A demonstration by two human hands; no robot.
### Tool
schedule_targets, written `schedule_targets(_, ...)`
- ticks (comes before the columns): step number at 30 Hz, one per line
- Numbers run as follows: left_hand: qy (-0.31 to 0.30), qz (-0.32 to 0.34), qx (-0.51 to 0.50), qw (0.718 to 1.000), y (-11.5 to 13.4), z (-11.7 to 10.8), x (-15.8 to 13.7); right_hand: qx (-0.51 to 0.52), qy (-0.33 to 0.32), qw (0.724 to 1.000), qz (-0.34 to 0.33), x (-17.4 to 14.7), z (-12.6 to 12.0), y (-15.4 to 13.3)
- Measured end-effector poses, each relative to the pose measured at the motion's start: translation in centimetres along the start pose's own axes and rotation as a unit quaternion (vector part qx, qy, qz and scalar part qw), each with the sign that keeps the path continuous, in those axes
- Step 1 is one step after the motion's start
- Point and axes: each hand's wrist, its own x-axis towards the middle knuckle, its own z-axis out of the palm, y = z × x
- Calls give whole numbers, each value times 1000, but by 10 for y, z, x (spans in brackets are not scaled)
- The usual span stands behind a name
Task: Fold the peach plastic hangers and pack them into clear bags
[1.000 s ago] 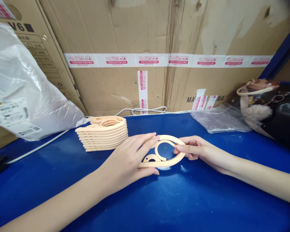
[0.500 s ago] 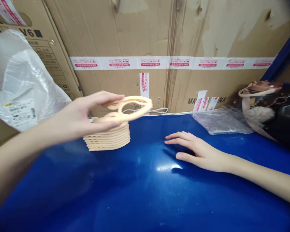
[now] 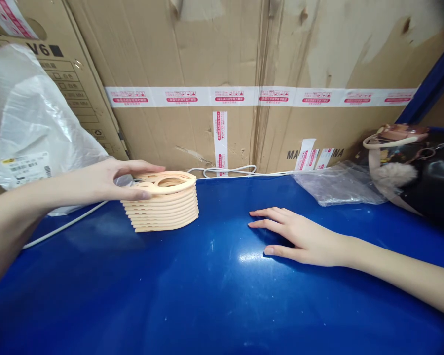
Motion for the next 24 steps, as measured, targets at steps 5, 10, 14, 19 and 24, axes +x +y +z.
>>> schedule_targets(5, -8, 13, 14, 1000, -9, 2, 2, -12, -2, 1000, -4, 0, 0, 0)
schedule_targets(10, -5, 6, 14, 1000, -13, 1, 4, -1, 9, 1000, -10, 0, 0, 0)
schedule_targets(14, -20, 3, 26, 999, -11, 1, 4, -4, 8, 1000, -9, 0, 0, 0)
schedule_targets(19, -9, 11, 27, 1000, -14, 4, 6, 3, 15, 1000, -12, 0, 1, 1)
schedule_targets(24, -23, 10, 20, 999, -19, 5, 8, 2, 13, 1000, -11, -1, 1, 1)
